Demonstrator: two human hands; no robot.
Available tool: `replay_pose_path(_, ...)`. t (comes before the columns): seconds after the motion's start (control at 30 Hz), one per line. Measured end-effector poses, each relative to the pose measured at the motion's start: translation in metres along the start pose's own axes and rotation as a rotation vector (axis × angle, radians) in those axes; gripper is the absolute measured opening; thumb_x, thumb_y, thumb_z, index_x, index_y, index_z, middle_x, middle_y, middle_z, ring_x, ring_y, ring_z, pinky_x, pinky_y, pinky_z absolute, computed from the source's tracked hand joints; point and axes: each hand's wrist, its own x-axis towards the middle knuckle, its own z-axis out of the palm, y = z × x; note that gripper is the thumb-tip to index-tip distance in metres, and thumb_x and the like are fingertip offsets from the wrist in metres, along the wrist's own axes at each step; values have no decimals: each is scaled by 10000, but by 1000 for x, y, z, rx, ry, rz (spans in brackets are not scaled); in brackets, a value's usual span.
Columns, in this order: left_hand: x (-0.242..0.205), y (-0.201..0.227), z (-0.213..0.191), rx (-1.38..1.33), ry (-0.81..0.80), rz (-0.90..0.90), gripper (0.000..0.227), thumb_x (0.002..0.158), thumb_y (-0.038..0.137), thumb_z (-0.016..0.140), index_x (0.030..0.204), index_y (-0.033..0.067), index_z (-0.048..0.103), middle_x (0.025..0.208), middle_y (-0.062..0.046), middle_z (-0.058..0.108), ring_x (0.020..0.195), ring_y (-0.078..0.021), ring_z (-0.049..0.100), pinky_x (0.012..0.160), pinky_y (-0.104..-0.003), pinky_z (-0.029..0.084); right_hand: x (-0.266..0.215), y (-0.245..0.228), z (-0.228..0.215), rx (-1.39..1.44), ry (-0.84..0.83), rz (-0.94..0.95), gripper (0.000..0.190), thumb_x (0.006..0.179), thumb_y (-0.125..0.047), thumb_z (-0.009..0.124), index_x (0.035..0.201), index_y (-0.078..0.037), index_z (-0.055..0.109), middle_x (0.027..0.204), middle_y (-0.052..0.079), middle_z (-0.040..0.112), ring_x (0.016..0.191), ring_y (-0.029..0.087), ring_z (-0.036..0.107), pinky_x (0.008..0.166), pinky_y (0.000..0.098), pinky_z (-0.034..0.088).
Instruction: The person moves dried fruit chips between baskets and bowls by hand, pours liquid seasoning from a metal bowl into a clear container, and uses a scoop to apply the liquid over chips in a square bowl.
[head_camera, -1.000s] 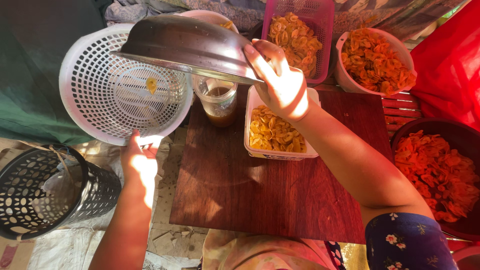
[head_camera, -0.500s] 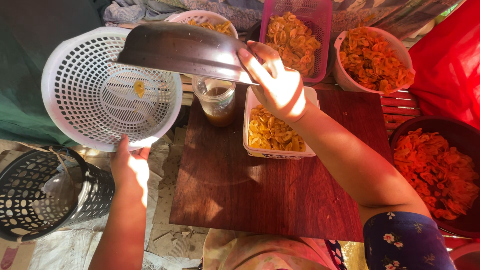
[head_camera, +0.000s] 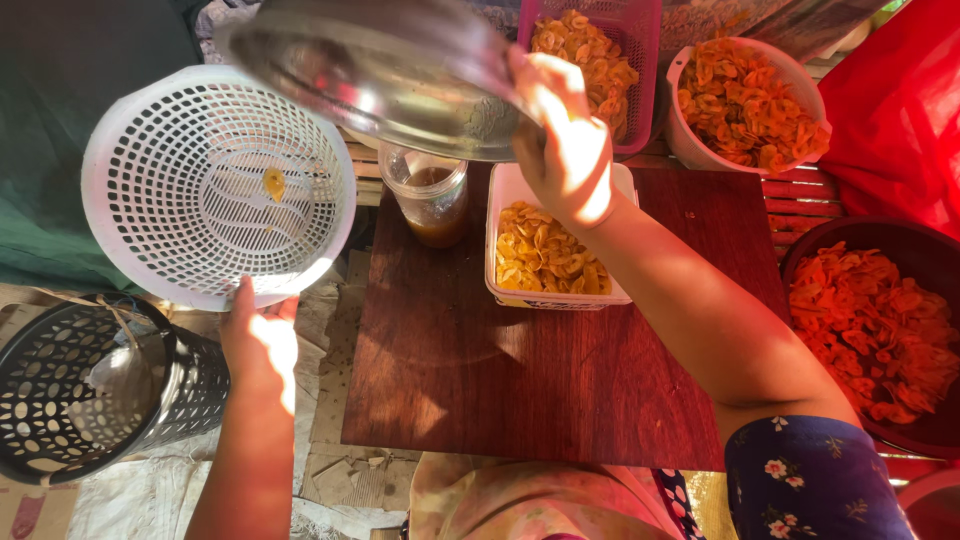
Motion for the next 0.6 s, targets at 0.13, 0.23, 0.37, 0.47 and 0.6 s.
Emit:
replay_pose_path(0.13, -11, 7, 0, 7, -14, -16, 617, 1019, 214, 599, 1552, 63, 325, 1555, -144, 432, 1413, -302, 471, 1158, -486, 425, -5, 35, 20, 11, 196, 173, 594, 980, 73, 606, 1511, -105, 410, 1255, 154, 657, 1101, 319, 716, 916, 413, 626)
replay_pose_path(0.23, -13, 9, -7, -16, -25, -35, 618, 1028, 195, 594, 1560, 66, 307, 1585, -142, 423, 1451, -295, 462, 1172, -486, 386, -18, 71, 16, 721, 209, 1169, 548, 872, -44, 526, 1402, -130, 412, 1062, 164, 690, 717, 306, 696, 494, 419, 570)
replay_pose_path(0.37, 1, 11, -22, -47, -40, -80, 586, 1030, 195, 589, 1538, 42, 339, 1566, -152, 465, 1423, -302, 512, 1131, -502, 430, -83, 126, -36, 799, 212, 1420, 355, 910, -88, 562, 1265, -95, 582, 1063, 85, 716, 817, 209, 752, 621, 392, 660)
replay_pose_path(0.47, 15, 20, -29, 4, 21, -55, 518, 1050, 207, 614, 1495, 32, 415, 1489, -149, 509, 1342, -300, 556, 1078, -495, 532, -159, 167, -99, 849, 325, 1323, 262, 962, -39, 614, 1224, -35, 611, 1006, 76, 688, 800, 225, 703, 646, 382, 624)
replay_pose_path(0.6, 28, 37, -11, -12, -15, -18, 440, 1049, 195, 620, 1437, 64, 458, 1430, -130, 544, 1298, -298, 614, 1007, -469, 557, -266, 182, -182, 749, 514, 1377, 436, 946, 31, 546, 1353, -126, 552, 1221, 63, 688, 1028, 221, 740, 821, 382, 662)
